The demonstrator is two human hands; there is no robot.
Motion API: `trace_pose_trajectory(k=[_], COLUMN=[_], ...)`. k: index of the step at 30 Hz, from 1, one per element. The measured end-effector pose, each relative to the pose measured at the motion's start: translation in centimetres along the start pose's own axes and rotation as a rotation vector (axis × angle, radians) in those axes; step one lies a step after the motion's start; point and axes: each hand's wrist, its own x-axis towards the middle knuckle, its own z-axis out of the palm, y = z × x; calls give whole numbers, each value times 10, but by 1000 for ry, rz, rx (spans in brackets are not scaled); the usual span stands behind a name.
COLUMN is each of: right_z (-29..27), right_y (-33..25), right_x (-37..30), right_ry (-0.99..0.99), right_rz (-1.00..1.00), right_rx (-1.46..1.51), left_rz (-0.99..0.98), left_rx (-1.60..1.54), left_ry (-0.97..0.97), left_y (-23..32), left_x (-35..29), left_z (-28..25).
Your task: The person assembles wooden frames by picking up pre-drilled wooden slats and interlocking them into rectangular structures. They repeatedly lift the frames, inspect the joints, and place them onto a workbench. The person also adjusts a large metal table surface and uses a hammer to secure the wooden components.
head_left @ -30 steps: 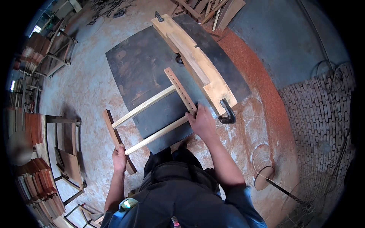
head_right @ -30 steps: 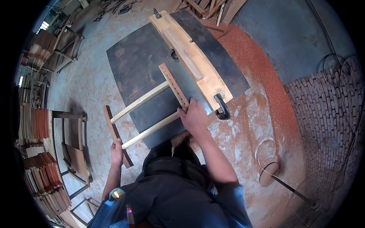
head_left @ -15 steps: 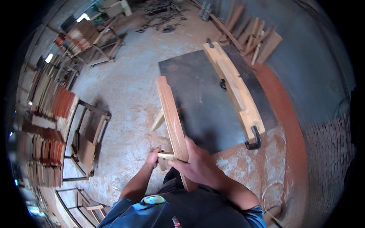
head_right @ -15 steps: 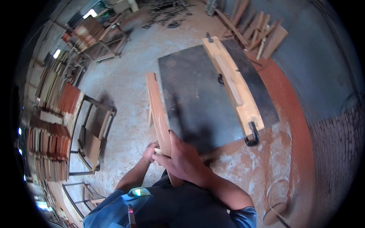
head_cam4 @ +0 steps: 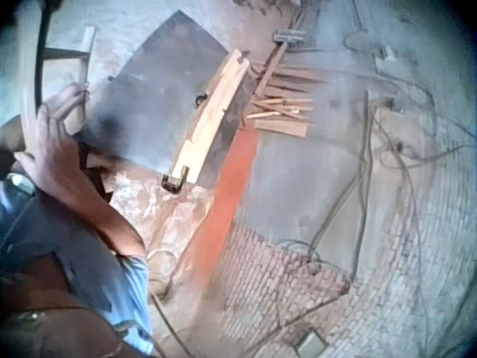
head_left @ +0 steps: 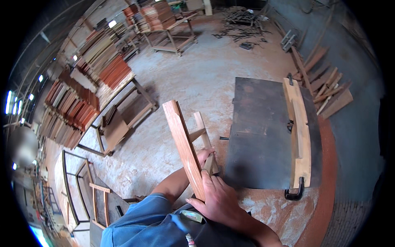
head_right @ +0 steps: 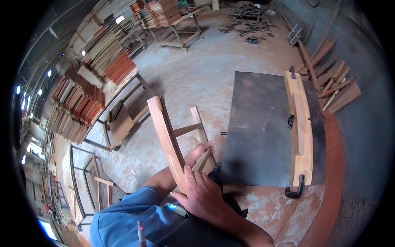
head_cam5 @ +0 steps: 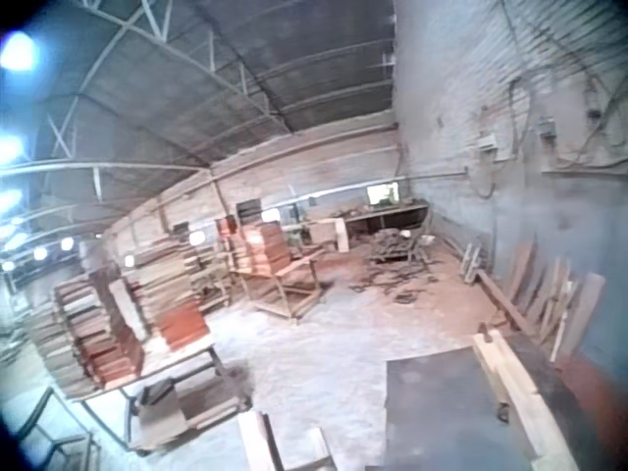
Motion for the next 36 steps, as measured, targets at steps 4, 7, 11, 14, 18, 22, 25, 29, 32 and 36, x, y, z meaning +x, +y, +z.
trace_pose_trajectory(k=[4, 7, 11, 14, 18, 22, 25, 29, 32, 36], right_z=[4, 3, 8, 12, 12, 14, 16, 16, 18, 15], right_y=[-3, -5, -4, -5, -6, -8, -5, -6, -3, 1], right_x=[3, 6, 9, 12, 15, 17, 18, 20, 20, 21], right_ry=[-39, -69, -69, -79, -106, -138, -138, -152, -165, -161], right_rz=[-77, -114, -180, -215, -231, -246, -245, -258, -281, -266], right_rx=[-16, -40, -29, -22, -33, -37, -33, -13, -16, -21], left_rz=[94, 117, 185, 278, 183, 239, 233, 253, 258, 247], left_rx=[12, -11, -111, -39, -154, -129, -158, -203, -229, -262], left_ry=[-49, -32, -87, -99, -130, -40, -64, -89, -121, -143], left_y=[10, 25, 35, 41, 42, 43, 47, 47, 43, 45], left_x=[19, 21, 28, 42, 54, 67, 66, 63, 69, 63], left_z=[1, 14, 19, 16, 24, 22, 29, 26, 21, 30])
